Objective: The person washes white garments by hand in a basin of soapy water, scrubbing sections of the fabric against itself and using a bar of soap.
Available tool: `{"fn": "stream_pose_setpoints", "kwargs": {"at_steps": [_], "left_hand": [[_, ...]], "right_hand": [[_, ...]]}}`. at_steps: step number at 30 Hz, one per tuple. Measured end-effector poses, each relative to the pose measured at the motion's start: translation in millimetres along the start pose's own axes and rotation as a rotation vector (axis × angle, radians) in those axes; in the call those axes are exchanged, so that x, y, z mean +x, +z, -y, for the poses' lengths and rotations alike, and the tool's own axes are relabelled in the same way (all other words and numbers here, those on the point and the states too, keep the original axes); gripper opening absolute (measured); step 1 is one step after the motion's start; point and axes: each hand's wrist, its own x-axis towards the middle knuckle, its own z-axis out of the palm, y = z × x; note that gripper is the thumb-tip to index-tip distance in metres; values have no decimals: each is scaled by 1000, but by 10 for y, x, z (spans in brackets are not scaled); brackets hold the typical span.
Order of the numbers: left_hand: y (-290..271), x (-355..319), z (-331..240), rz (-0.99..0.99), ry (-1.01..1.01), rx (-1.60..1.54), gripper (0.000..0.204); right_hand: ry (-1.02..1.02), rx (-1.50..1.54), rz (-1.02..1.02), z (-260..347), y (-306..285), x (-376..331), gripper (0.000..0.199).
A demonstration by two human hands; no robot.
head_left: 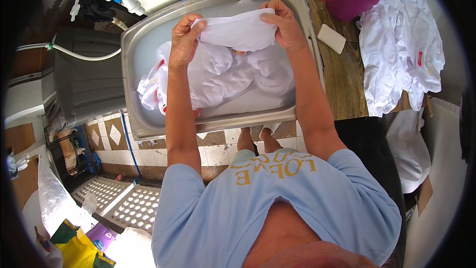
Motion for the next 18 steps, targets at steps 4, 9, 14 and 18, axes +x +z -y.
{"fn": "stream_pose_setpoints", "kwargs": {"at_steps": [4, 9, 14, 18], "left_hand": [[318, -317, -192, 128, 145, 315, 25], [1029, -771, 171, -33, 362, 703, 29], [1200, -960, 446, -238, 480, 820, 30], [1220, -1030, 459, -269, 488, 815, 29]], "right_hand": [[-110, -399, -226, -257, -36, 82, 14], [-72, -6, -244, -539, -162, 142, 12], [-48, 139, -235, -529, -46, 104, 11], [-34, 174, -198, -515, -5, 104, 11]]}}
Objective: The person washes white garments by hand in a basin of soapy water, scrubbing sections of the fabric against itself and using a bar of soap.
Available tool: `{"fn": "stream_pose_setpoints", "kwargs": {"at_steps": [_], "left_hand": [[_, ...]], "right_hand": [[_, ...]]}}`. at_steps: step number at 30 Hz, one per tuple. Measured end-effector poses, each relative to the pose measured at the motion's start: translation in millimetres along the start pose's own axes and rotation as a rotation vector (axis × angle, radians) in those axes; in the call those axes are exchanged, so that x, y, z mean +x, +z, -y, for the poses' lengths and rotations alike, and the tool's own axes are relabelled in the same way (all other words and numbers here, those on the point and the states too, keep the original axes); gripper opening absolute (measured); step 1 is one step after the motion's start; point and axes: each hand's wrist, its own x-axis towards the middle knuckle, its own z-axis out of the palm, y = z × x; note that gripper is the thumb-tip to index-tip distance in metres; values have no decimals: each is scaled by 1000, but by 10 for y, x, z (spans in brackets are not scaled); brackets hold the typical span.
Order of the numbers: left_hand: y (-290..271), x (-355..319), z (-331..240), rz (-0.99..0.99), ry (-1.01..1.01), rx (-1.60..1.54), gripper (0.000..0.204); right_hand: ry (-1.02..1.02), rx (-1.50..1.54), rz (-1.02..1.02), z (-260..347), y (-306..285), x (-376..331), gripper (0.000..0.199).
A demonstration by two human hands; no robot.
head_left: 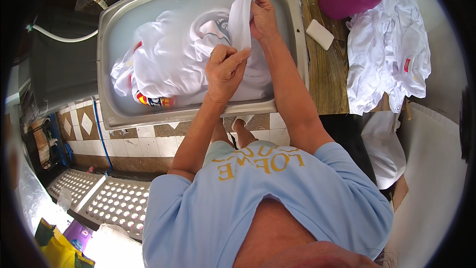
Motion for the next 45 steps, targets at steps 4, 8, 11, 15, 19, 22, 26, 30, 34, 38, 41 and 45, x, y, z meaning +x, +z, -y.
{"fn": "stream_pose_setpoints", "kwargs": {"at_steps": [4, 8, 11, 15, 19, 22, 26, 30, 34, 38, 41, 45], "left_hand": [[-12, -30, -30, -11, -53, -31, 28], [-33, -49, -34, -4, -103, -51, 29], [-78, -39, -24, 38, -102, -21, 28], [-81, -20, -33, 4, -144, -55, 26], [-110, -2, -6, -30, -176, -76, 23], [-117, 7, -10, -52, -209, -93, 21], [-111, -1, 33, -101, -218, -103, 20], [-121, -5, 60, -137, -246, -138, 14], [-133, -10, 75, -208, -467, -334, 12], [-144, 18, 80, -257, -570, -550, 12], [-155, 30, 108, -292, -612, -652, 12], [-156, 20, 176, -334, -634, -737, 12]], "right_hand": [[-26, 45, 41, 13, 21, 5, 12], [-47, 95, 91, 71, 99, -20, 14], [-50, 110, 103, 111, 139, -37, 15], [-65, 121, 96, 110, 139, -43, 15], [-71, 139, 96, 126, 133, -52, 15], [-79, 147, 94, 153, 150, -72, 15], [-113, 137, 73, 163, 179, -87, 13], [-138, 130, 87, 173, 171, -80, 12], [-142, 117, 88, 182, 161, -73, 13], [-158, 92, 80, 175, 174, -73, 13], [-132, 87, 54, 174, 184, -81, 14], [-115, 75, 65, 190, 204, -97, 15]]}}
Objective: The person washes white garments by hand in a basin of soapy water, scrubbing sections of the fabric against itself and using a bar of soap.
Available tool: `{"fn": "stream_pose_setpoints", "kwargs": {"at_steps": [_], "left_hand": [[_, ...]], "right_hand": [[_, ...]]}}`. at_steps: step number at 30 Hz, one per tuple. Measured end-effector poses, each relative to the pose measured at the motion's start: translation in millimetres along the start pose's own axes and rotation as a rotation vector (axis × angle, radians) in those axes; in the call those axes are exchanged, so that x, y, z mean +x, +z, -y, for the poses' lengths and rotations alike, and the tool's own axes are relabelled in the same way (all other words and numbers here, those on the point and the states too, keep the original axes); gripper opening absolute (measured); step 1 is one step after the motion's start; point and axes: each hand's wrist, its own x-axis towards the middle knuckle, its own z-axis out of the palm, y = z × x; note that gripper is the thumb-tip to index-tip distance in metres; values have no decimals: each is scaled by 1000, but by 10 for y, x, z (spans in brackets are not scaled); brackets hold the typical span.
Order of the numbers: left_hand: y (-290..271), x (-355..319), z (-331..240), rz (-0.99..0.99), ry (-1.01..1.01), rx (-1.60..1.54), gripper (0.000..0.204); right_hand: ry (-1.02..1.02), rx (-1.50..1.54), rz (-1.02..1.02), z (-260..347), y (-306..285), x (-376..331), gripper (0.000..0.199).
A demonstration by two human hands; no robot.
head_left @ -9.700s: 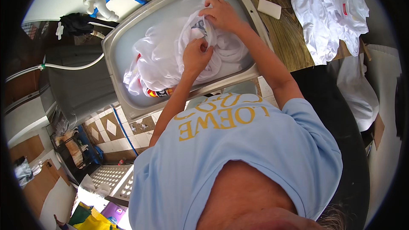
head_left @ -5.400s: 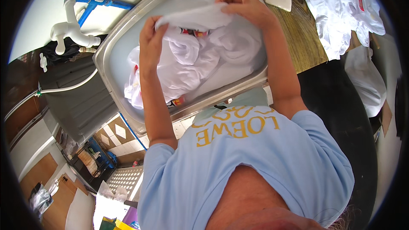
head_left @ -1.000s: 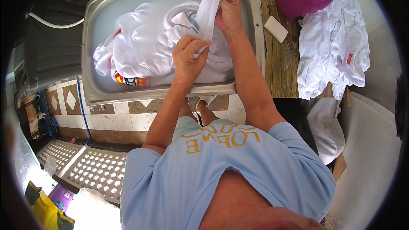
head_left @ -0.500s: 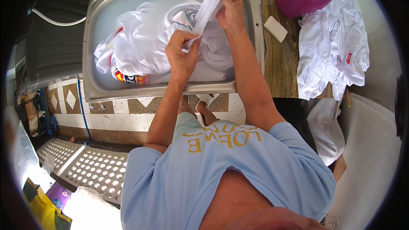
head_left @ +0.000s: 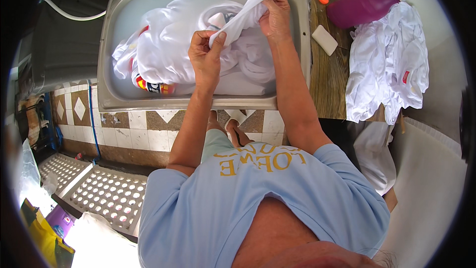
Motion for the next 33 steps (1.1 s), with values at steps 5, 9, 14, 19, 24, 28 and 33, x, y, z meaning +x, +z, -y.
{"fn": "stream_pose_setpoints", "kwargs": {"at_steps": [5, 9, 14, 19, 24, 28, 33], "left_hand": [[-26, 27, -5, -17, -32, -44, 14], [-22, 42, -1, -43, -36, -74, 15], [-4, 53, -55, -50, -107, -46, 20], [-131, 110, 40, -19, -166, -76, 22], [-118, 102, -17, -22, -234, -259, 22], [-137, 111, 13, -26, -263, -268, 21], [-110, 192, 43, -22, -206, -102, 23]], "right_hand": [[39, -20, 32, 13, -31, 13, 17], [49, -46, 38, 15, -65, 29, 19], [73, -96, 39, 17, -118, 40, 21], [123, -216, 47, 87, -51, 9, 15], [271, -264, 166, 152, -108, -6, 6], [325, -233, 260, 200, -157, 16, 9], [354, -150, 323, 293, -248, 32, 18]]}}
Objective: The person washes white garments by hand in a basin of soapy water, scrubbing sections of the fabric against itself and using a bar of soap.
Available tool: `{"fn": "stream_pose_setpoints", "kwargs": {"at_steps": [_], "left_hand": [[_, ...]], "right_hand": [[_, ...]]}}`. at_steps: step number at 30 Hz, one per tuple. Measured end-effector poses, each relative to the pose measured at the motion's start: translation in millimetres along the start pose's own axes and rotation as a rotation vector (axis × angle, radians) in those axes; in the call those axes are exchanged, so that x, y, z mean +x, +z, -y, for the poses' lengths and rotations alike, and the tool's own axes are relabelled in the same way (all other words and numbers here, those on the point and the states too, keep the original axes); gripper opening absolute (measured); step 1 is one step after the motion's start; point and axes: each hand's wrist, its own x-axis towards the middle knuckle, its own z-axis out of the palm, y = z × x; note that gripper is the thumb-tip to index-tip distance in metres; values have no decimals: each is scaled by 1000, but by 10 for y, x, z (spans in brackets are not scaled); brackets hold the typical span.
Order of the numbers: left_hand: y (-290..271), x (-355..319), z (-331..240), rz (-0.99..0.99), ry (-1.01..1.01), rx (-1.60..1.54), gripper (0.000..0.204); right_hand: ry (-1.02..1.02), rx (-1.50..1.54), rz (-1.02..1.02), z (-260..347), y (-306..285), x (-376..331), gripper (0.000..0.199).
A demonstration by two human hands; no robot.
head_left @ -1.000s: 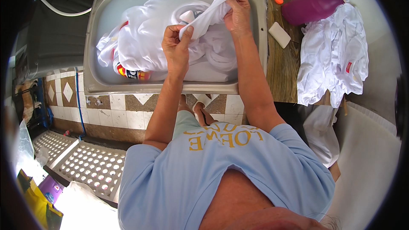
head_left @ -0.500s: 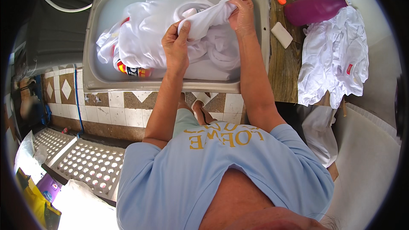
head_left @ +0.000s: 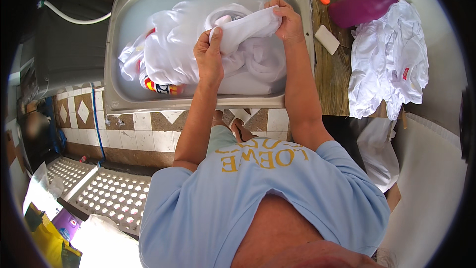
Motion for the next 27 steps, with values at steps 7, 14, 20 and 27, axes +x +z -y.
{"fn": "stream_pose_setpoints", "kwargs": {"at_steps": [7, 14, 20, 27], "left_hand": [[371, 885, -540, 218, 483, 710, 20], [242, 1448, 177, 518, 503, 1343, 17], [-344, 1810, 625, 510, 571, 1517, 19], [669, 1224, -1, 485, -253, 176, 40]], "right_hand": [[-97, -84, -400, 80, 41, 42, 20], [-70, -1338, -723, -487, -505, 84, 27], [66, -983, -675, -691, -587, 153, 22], [196, 491, -662, -441, -257, 212, 16]]}}
